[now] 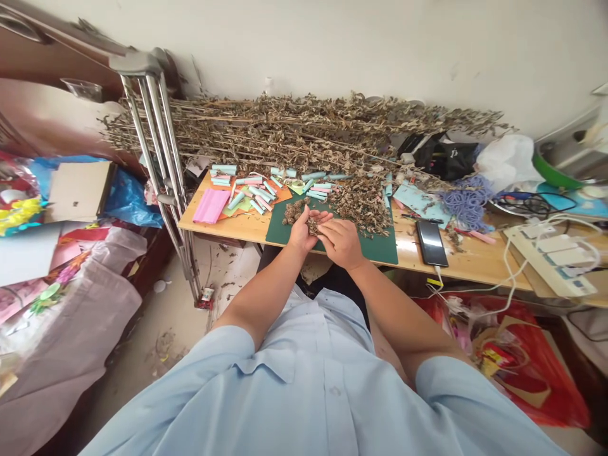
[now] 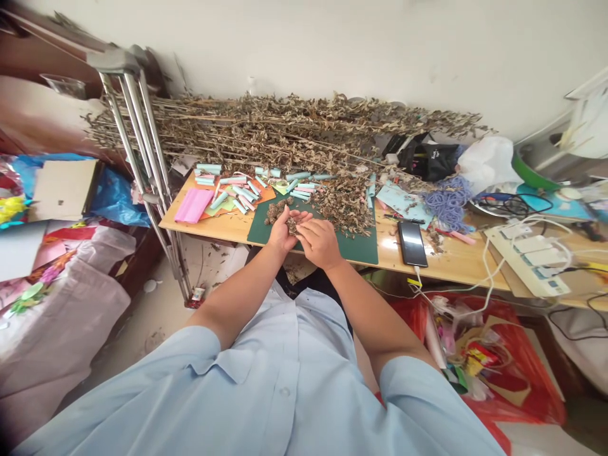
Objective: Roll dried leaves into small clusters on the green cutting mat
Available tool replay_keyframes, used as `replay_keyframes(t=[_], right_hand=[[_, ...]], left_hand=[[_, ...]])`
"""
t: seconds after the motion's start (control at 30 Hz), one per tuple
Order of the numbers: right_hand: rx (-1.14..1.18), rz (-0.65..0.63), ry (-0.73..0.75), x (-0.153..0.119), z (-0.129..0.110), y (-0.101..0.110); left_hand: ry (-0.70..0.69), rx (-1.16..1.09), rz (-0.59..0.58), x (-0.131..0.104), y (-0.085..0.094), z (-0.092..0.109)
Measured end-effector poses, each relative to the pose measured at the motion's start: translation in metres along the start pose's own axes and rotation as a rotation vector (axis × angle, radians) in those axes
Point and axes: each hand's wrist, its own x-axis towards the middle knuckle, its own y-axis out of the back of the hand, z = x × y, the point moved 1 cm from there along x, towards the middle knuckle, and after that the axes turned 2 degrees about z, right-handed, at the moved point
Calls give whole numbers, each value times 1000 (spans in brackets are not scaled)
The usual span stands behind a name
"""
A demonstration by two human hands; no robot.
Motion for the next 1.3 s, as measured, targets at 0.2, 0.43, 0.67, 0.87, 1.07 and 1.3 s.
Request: replay_keyframes(t=[0.2,0.43,0.67,0.87,1.07,1.3], right_hand=[[-62,-13,-46,-6,-7,-18],[-154,44,-116,1,-8,-22],[-110,131,-55,-5,-10,-16],[102,321,-11,-16,1,-9],[156,390,-223,-21,19,-16],[160,315,-371,-25,24,-21]], left_hand=[[-23,29,-17,0,0,-4],[-119,88,51,5,1,-9],[-166,126,135,5,-5,-10],[-86,255,123,3,-13,-7],[-53,262,128,4,-18,-6],[14,260,47,2,-26,2]])
